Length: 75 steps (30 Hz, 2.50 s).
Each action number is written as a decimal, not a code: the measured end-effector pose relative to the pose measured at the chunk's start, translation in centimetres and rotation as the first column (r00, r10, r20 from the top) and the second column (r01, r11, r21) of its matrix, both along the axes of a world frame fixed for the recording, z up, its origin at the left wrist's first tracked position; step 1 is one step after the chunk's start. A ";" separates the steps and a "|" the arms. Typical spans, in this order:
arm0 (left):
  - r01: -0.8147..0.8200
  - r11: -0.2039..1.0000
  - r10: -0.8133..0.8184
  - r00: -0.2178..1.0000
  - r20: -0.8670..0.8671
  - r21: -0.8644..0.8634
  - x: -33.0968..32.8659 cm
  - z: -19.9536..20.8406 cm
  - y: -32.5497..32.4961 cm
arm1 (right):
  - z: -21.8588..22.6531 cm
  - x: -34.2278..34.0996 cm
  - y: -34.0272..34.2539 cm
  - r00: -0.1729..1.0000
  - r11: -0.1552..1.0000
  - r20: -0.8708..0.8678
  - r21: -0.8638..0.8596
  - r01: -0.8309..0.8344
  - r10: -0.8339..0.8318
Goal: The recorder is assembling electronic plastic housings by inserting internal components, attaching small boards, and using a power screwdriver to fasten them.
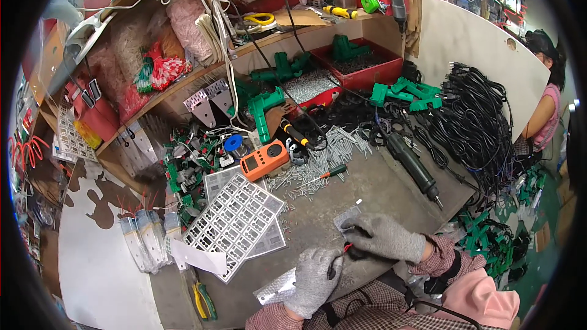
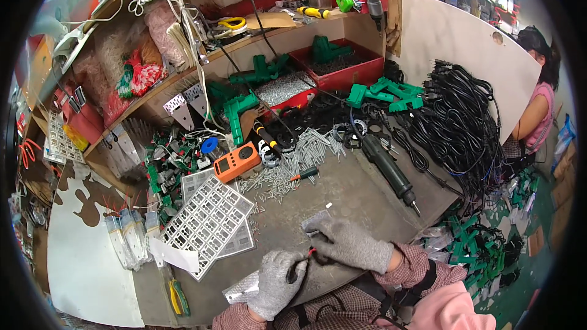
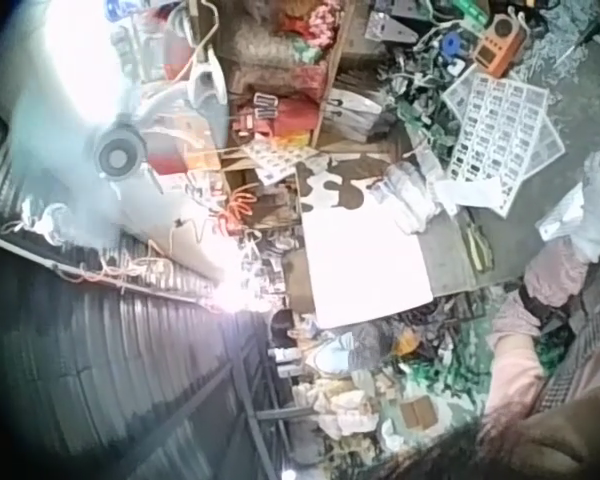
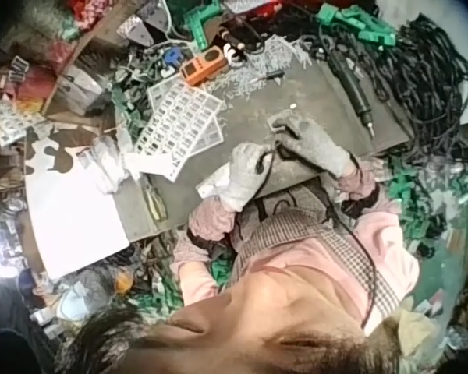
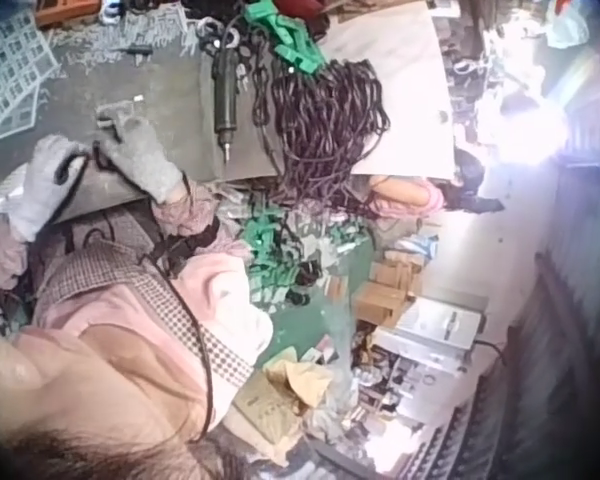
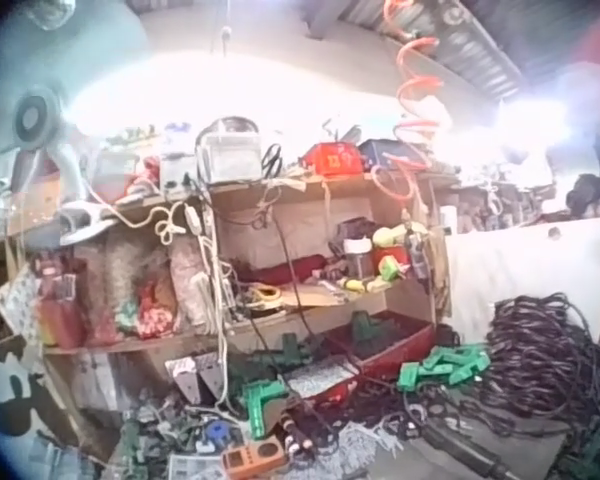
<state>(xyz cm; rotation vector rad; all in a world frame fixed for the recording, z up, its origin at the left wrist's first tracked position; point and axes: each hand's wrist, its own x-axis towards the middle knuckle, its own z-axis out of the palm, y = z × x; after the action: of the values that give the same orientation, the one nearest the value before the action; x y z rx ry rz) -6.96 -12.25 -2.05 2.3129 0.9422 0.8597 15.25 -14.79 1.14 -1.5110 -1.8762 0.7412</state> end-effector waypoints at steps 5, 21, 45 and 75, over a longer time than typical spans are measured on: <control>0.103 0.981 -0.075 0.983 -0.169 0.167 -0.2 0.6 0.0 | 1.4 -1.8 0.9 0.980 0.978 0.030 -0.065 0.200 -0.199; 0.005 0.998 -0.010 0.997 -0.081 -0.058 -3.0 -0.3 -1.2 | 2.2 -0.3 4.4 0.954 0.954 -0.005 0.000 -0.300 0.300; 0.165 0.961 -0.224 0.935 -0.275 -0.221 -3.8 -6.4 -0.4 | 7.6 8.8 56.2 0.928 0.928 0.175 0.241 0.284 -0.329; 0.124 0.990 -0.077 0.876 -0.476 0.068 -3.4 0.5 -0.2 | -0.1 20.3 21.6 0.602 0.882 0.645 0.344 0.321 -0.471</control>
<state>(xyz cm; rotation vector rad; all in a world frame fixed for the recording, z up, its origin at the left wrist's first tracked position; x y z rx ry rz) -10.35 -12.40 -1.59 2.6934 0.9730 0.2978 35.52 6.78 1.07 -2.1809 -1.9007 -0.3165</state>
